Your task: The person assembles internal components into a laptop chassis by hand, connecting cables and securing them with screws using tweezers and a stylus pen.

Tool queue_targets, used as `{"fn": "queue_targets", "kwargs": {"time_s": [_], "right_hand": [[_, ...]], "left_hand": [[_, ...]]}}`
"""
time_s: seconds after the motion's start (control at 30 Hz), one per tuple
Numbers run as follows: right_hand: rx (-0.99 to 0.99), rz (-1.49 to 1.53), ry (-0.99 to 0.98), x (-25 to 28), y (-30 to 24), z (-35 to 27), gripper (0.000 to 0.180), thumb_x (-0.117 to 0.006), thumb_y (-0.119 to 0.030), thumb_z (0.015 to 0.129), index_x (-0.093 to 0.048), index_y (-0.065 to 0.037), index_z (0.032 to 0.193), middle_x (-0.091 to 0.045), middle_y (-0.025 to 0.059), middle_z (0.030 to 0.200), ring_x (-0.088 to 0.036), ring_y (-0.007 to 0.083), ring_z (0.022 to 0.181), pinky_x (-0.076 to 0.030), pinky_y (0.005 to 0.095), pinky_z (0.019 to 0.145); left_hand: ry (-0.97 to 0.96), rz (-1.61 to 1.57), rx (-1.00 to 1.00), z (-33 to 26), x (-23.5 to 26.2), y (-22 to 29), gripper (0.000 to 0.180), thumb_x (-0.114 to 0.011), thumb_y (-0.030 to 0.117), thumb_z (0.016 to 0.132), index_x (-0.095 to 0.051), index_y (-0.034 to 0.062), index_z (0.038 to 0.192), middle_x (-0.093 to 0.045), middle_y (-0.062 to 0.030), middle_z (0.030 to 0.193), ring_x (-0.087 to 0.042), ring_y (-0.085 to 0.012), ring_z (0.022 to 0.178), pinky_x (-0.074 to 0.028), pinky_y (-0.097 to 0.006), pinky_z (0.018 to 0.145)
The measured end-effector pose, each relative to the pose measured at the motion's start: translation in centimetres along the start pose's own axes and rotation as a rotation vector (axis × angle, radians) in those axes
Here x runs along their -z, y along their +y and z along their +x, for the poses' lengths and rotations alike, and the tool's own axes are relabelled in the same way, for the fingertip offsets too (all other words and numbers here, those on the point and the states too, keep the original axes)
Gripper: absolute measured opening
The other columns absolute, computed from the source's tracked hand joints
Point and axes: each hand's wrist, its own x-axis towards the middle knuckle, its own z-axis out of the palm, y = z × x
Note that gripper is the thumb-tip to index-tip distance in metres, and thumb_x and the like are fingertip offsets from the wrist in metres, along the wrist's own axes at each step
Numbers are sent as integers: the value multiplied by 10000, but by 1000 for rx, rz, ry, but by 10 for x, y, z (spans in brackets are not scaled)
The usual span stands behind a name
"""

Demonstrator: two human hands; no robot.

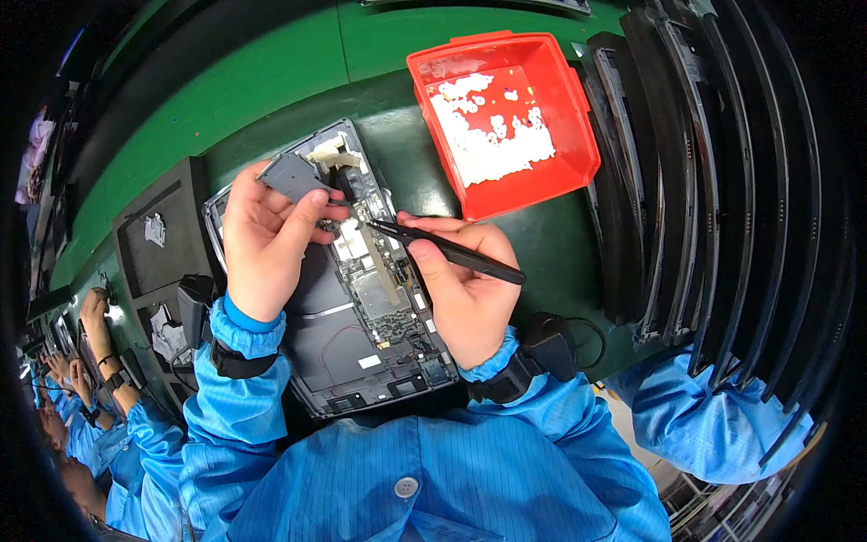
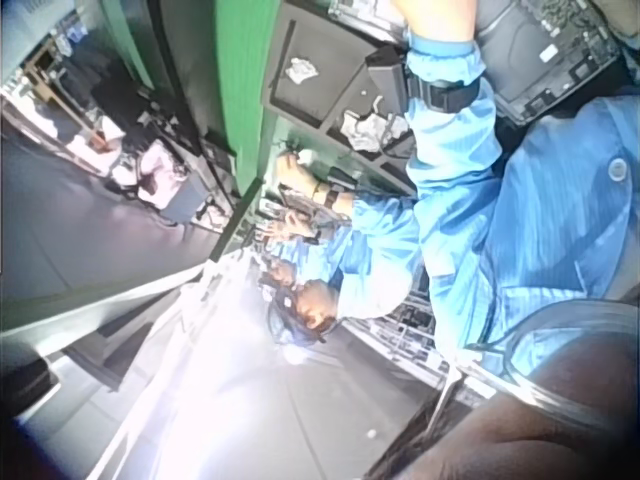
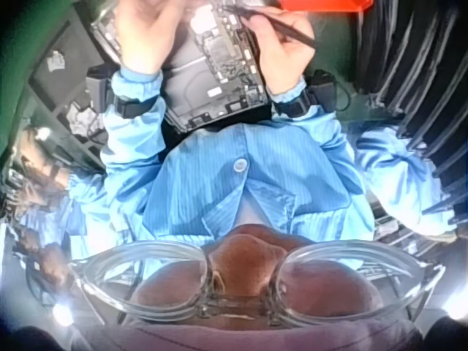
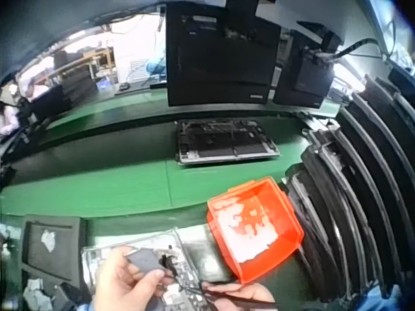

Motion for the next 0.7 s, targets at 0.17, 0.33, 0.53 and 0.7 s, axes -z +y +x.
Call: {"fn": "queue_targets", "kwargs": {"time_s": [0.17, 0.33, 0.53, 0.7], "right_hand": [[-78, 67, 5, 0, -4, 1, 142, -564, 53, 828, -434, 2, 800, -605, 209, 977, -586, 257, 994, -485, 294, 792], [-82, 41, 1, 0, -2, 1, 145, -562, 64, 824, -436, 1, 793, -605, 207, 971, -590, 254, 985, -486, 280, 762], [-38, -23, 35, -3, -2, 2, 153, -572, 87, 804, -440, 12, 793, -601, 189, 916, -607, 255, 950, -489, 282, 747], [89, -145, 16, -3, 2, 5, 155, -582, 93, 792, -443, 25, 790, -590, 175, 888, -615, 255, 929, -490, 292, 754]], "left_hand": [[11, -17, 14, 0, -3, 1, 347, -553, -3, 847, -386, 0, 1151, -621, -148, 914, -637, -180, 779, -500, -223, 589], [3, -22, 13, 0, -3, 1, 346, -559, -4, 844, -389, 4, 1145, -626, -143, 908, -641, -181, 774, -492, -213, 580], [17, 136, -31, 1, -1, 0, 324, -595, -20, 818, -431, -3, 1097, -635, -125, 902, -634, -154, 775, -478, -196, 572], [96, 241, -115, 6, -8, -1, 301, -665, -40, 745, -489, -21, 988, -634, -90, 802, -592, -76, 695, -464, -182, 512]]}}
